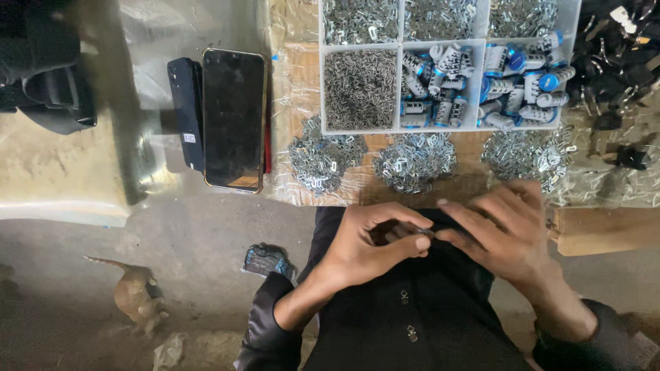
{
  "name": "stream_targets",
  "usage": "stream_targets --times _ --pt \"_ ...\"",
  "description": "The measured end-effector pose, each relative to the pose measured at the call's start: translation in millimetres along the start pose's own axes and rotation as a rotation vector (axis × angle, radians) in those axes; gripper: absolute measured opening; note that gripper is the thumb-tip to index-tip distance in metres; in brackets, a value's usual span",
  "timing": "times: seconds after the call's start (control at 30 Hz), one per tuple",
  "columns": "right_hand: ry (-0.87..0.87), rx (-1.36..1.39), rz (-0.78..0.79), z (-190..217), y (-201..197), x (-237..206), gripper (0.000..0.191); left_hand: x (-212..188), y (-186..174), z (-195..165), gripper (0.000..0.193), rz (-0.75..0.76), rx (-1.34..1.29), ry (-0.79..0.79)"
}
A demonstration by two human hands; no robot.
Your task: The person repeatedly picks up small metal key blanks and inserts them into cylindrical key bodies. They handle each unit one at a time, aligning the blank with the body and pressing it in, then placing the assembled unit back on the table.
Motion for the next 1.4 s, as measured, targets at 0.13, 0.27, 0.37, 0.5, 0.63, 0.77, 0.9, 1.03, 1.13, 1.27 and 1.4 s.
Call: stream_targets --times 0.13,0.27,0.37,0.5,0.63,0.77,0.9,1.03,1.13,1.27,1.4 --pt "-0.002 -0.159 -0.045 6 19 -9 0.049 -5 -8 8 0.023 -0.045 -0.237 0.021" --pt "-0.056 -0.078 -0.142 7 17 0 0.033 -10 -14 12 0.024 -0.064 -0.221 0.063" --pt "-0.119 -0.006 -0.174 8 12 7 0.029 -12 -14 13 0.024 -0.066 -0.264 0.032" --pt "-0.094 0.254 -0.201 16 10 14 0.026 -11 -8 16 0.025 -0.065 -0.270 0.020" --pt "-0.039 0.540 -0.237 24 11 20 0.031 -10 -6 19 0.026 -0.044 -0.312 0.015" --pt "-0.036 0.567 -0.212 29 9 28 0.030 -9 -6 19 0.026 -0.042 -0.316 -0.002" --pt "-0.195 0.456 -0.281 32 5 34 0.028 -6 -4 14 0.025 -0.033 -0.325 0.028" --pt "-0.136 0.459 -0.056 23 1 28 0.024 -7 -4 5 0.023 -0.050 0.005 0.010" --pt "-0.063 0.339 0.001 10 2 17 0.025 -12 -11 -1 0.021 0.033 0.112 0.011" --pt "-0.121 -0.031 -0.169 5 16 5 0.029 -11 -11 4 0.022 -0.110 -0.096 0.024" --pt "-0.211 -0.064 -0.207 3 26 4 0.023 -10 -13 12 0.026 -0.116 -0.216 0.041"
Point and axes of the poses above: each hand's wrist, its own x-axis towards the middle knuckle, its own y-axis out of the palm, z = x × y, the point moved 2 cm from there along x, towards the middle knuckle, and after that the axes turned 2 degrees about -y, right-handed, at the moved point
